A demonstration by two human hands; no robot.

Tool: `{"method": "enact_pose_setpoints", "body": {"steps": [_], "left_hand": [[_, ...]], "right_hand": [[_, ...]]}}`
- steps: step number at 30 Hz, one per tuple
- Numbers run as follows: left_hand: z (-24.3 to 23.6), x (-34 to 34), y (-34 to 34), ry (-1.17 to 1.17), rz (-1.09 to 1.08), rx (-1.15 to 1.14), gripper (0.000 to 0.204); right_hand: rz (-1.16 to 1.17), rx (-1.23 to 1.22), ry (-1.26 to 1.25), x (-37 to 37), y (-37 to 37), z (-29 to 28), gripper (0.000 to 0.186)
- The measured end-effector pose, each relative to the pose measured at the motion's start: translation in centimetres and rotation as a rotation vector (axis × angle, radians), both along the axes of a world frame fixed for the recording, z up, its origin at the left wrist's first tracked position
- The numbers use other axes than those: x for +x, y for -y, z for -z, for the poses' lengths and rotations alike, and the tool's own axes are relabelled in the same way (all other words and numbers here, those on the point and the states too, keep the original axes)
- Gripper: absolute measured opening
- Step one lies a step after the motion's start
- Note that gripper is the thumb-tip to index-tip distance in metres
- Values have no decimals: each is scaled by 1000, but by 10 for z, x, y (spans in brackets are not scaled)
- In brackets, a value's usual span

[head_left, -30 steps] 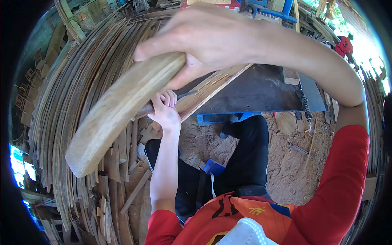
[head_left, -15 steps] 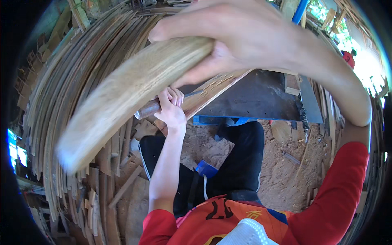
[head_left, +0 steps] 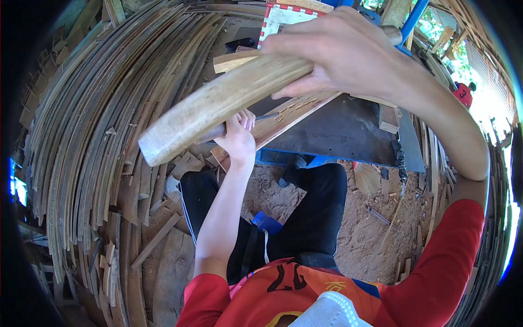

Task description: Chisel a groove into a piece of wood using a hammer and chisel.

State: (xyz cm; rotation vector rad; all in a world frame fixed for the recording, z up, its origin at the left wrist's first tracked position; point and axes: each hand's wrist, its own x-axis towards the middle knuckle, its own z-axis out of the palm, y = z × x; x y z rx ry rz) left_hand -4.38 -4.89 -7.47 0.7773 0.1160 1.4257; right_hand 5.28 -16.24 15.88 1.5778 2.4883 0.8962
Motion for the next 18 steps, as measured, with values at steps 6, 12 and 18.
{"method": "enact_pose_setpoints", "body": {"steps": [6,12,18], "left_hand": [[-1,-7,-7,14,8,18,39],[-16,-26,-35,-64,80,-15,38],[-38,-72,-110,-196,246,-38,36]], "right_hand": [[60,184,-442,37,9,37,52],[380,156,-830,80,12,106,48],[302,75,-1032,99,-1,168,45]]}}
